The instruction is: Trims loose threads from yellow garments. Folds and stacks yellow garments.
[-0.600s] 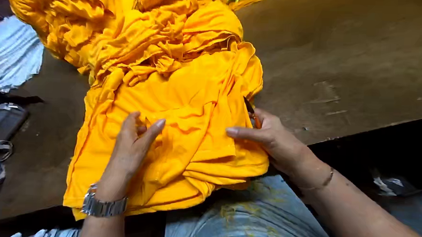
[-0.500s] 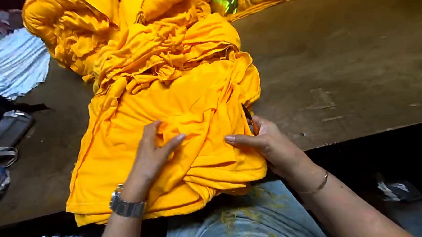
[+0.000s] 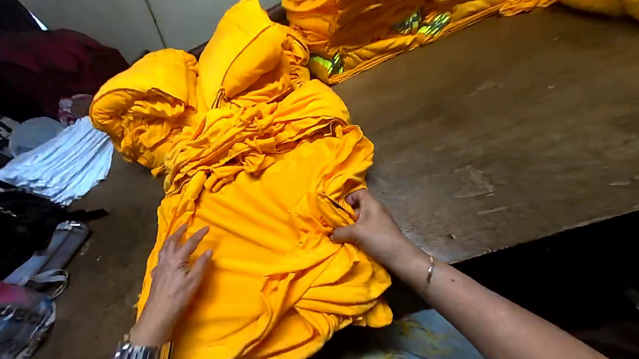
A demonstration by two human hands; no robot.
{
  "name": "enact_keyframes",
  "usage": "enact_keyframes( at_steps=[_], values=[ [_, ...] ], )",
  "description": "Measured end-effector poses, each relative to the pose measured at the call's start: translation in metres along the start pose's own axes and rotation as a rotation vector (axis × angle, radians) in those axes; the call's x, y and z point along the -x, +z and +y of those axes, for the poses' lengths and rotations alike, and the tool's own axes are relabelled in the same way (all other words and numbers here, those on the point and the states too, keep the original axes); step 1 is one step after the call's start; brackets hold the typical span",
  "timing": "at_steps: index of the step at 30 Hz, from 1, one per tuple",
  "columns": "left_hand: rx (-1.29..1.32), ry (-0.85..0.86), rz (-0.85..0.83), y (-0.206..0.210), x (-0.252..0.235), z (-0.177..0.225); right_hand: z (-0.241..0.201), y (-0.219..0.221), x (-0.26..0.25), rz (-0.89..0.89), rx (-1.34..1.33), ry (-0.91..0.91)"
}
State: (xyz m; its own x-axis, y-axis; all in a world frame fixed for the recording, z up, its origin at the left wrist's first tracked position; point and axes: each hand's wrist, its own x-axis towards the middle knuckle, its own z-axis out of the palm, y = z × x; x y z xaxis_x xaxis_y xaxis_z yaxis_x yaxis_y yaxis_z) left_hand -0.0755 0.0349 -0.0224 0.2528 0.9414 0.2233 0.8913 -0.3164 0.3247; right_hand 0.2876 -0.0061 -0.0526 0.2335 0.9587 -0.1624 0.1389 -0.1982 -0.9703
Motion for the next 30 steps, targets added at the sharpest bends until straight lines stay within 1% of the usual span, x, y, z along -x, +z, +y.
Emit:
enact_keyframes(
  at_steps=[1,2,4,9,12,15,18,20,22,23,25,26,28,30],
  values=[
    [-0.088,-0.104,-0.055,0.009,0.0,-0.024,0.0,-0.004,-0.001,-0.006,0.007,-0.007],
    [-0.137,-0.17,-0.102,0.018,0.001,-0.037,0.0,-0.009,-0.003,-0.011,0.016,-0.011],
    [-0.163,-0.205,-0.126,0.031,-0.002,-0.035,0.001,-0.018,-0.006,-0.01,0.044,-0.022],
    [-0.17,-0.185,-0.202,0.052,-0.032,0.017,0.004,-0.054,-0.008,0.021,0.055,-0.035],
    [-0.157,-0.166,-0.252,0.069,-0.055,0.052,0.006,-0.088,-0.012,0.101,0.087,-0.029],
    [-0.157,-0.122,-0.279,0.09,-0.076,0.089,0.019,-0.128,-0.024,0.201,0.151,-0.047],
    [-0.108,-0.076,-0.299,0.106,-0.093,0.123,0.029,-0.168,-0.032,0.244,0.184,-0.068],
    [-0.003,-0.025,-0.321,0.108,-0.097,0.138,0.032,-0.19,-0.029,0.253,0.241,-0.065],
    [0.188,0.058,-0.328,0.097,-0.091,0.142,0.033,-0.218,-0.021,0.298,0.452,-0.108],
    [0.317,0.123,-0.286,0.089,-0.084,0.137,0.034,-0.236,-0.014,0.334,0.614,-0.158],
    [0.568,0.29,-0.128,0.07,-0.062,0.121,0.036,-0.272,0.001,0.418,0.898,-0.305],
    [0.659,0.307,-0.075,0.057,-0.045,0.115,0.028,-0.27,0.017,0.428,0.925,-0.346],
    [0.728,0.212,-0.017,0.031,-0.003,0.106,0.001,-0.231,0.056,0.39,0.91,-0.466],
    [0.745,0.155,0.087,0.023,0.027,0.093,-0.018,-0.179,0.081,0.22,0.861,-0.696]
  ],
)
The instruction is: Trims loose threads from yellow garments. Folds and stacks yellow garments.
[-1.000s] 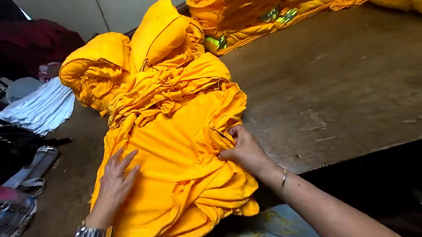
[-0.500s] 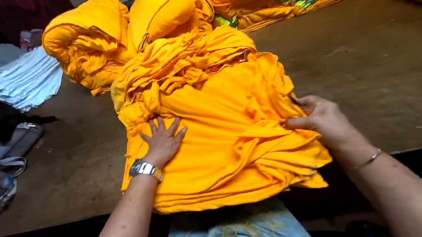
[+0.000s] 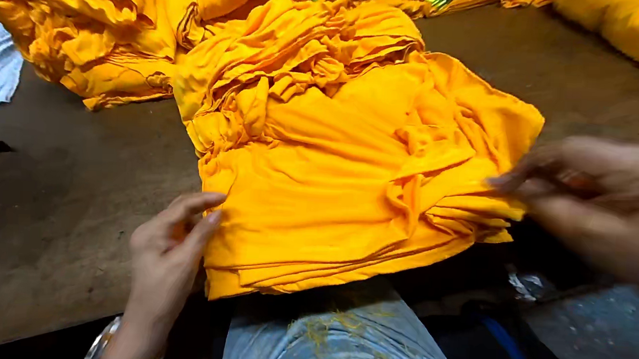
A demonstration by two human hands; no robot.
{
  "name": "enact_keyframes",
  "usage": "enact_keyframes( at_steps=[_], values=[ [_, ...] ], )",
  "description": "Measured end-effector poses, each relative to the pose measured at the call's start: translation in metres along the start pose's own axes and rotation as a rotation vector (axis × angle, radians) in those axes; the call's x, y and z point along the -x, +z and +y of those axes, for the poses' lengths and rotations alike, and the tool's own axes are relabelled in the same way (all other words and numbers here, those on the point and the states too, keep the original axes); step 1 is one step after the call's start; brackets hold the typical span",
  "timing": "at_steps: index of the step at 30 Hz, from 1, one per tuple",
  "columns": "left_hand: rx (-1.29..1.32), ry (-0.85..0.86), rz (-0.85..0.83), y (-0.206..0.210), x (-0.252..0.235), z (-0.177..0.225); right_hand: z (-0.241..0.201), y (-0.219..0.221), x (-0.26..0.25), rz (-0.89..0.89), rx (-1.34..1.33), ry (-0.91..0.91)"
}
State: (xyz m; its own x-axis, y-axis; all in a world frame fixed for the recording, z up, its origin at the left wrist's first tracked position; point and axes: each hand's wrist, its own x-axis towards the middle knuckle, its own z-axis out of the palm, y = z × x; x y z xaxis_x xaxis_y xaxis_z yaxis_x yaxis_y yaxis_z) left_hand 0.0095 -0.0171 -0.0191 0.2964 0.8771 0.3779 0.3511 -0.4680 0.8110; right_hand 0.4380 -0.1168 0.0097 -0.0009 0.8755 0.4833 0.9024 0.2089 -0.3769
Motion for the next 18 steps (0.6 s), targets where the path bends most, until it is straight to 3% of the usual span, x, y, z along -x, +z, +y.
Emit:
enact_keyframes(
  at_steps=[4,9,15,18],
  values=[
    [0.099,0.031,0.12,-0.001,0.055,0.011,-0.08,0.073,-0.001,-0.174,-0.245,-0.37],
    [0.498,-0.059,0.167,0.04,0.099,0.034,-0.104,0.126,-0.01,-0.312,-0.212,-0.376],
    [1.042,-0.286,0.118,0.079,0.102,0.029,-0.075,0.083,-0.017,-0.389,-0.534,-0.347],
    [1.209,-0.4,0.208,0.083,0.09,0.022,-0.041,0.047,-0.006,-0.436,-0.582,-0.321]
  ],
)
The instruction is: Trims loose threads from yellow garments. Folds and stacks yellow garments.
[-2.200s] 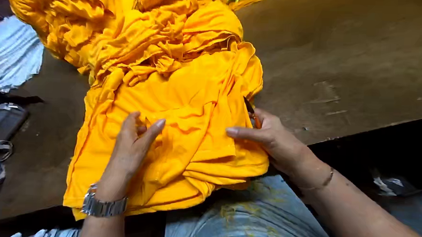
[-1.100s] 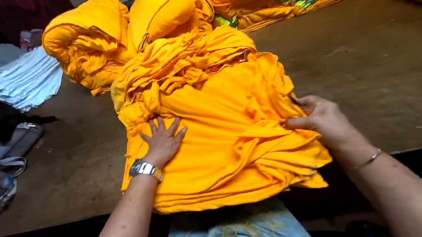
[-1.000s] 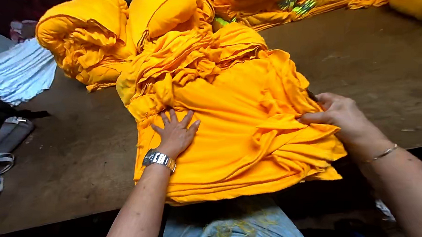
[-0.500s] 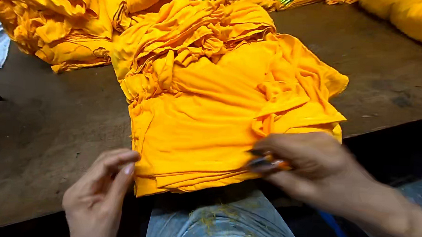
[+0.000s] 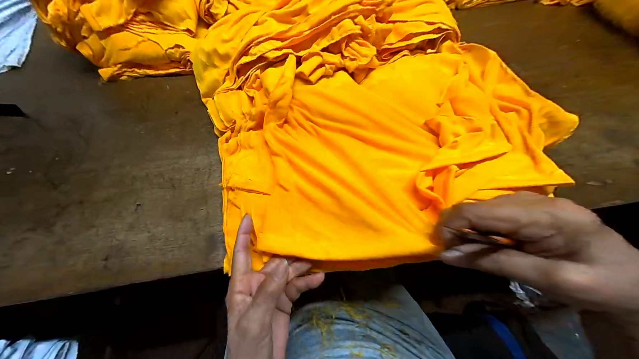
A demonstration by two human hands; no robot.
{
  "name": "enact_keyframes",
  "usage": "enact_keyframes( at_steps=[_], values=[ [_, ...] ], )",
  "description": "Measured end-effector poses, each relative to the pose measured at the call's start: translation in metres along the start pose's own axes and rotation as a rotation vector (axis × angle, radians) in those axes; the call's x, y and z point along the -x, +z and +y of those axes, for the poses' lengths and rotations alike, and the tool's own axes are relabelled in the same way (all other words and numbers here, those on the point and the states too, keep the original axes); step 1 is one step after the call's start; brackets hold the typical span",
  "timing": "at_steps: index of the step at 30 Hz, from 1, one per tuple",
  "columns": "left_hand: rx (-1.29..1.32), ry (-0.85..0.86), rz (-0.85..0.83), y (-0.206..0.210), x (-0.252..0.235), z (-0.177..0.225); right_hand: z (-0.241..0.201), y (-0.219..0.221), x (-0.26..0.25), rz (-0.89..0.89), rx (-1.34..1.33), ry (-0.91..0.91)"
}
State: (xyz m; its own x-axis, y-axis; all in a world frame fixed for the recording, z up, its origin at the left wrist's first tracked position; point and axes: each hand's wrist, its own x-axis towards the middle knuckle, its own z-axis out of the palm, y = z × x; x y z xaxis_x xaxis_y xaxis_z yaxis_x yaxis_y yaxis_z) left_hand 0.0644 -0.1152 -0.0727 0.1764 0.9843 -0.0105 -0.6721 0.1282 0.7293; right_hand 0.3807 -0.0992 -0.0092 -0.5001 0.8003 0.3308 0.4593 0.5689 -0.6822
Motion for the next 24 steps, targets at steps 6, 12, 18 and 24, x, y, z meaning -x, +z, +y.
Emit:
enact_keyframes(
  at_steps=[6,12,18,24],
  values=[
    [-0.192,0.02,0.218,0.017,-0.017,-0.008,0.017,-0.002,0.054,-0.084,0.055,0.198],
    [-0.402,0.123,0.13,0.015,-0.009,-0.016,-0.023,0.032,0.036,0.311,-0.104,0.3],
    [-0.463,0.223,0.08,0.021,-0.004,-0.028,-0.025,0.094,0.006,0.339,-0.161,0.289],
    [-0.424,0.194,-0.013,0.016,0.0,-0.025,-0.027,0.104,0.001,0.372,-0.299,0.347]
  ],
)
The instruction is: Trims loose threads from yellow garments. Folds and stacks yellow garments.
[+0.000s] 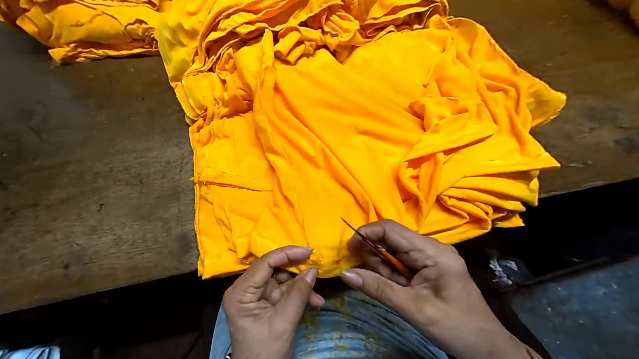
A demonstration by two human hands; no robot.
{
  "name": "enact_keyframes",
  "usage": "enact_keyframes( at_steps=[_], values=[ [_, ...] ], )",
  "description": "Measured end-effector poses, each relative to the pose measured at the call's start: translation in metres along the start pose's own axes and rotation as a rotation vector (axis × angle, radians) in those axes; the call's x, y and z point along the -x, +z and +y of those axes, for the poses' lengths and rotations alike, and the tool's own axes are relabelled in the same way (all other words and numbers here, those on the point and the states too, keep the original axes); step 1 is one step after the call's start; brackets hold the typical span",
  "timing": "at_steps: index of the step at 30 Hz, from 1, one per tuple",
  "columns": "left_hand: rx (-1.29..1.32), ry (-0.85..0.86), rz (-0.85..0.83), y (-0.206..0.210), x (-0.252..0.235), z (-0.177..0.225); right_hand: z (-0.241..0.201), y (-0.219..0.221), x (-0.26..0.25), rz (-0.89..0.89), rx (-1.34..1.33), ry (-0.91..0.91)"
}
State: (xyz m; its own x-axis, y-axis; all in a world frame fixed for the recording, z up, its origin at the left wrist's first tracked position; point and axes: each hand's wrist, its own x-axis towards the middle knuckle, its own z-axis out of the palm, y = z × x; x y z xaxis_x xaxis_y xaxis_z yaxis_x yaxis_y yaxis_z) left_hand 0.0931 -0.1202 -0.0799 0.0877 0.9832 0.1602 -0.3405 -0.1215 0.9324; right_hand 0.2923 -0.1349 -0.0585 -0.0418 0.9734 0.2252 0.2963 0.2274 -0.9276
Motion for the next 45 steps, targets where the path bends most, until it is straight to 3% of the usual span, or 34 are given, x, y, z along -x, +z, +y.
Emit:
enact_keyframes(
  at_steps=[3,10,32,45],
  values=[
    [0.049,0.011,0.045,0.004,0.0,0.002,-0.003,-0.003,-0.003,-0.048,0.015,-0.124],
    [0.113,0.052,0.106,0.001,-0.006,0.012,0.003,-0.021,-0.011,-0.097,0.46,-0.416],
    [0.096,0.057,0.115,-0.001,0.0,0.018,0.0,0.0,-0.012,-0.035,0.617,-0.559],
    [0.147,0.062,0.043,-0.006,0.001,0.022,-0.003,0.006,-0.019,-0.091,0.551,-0.557]
  ],
)
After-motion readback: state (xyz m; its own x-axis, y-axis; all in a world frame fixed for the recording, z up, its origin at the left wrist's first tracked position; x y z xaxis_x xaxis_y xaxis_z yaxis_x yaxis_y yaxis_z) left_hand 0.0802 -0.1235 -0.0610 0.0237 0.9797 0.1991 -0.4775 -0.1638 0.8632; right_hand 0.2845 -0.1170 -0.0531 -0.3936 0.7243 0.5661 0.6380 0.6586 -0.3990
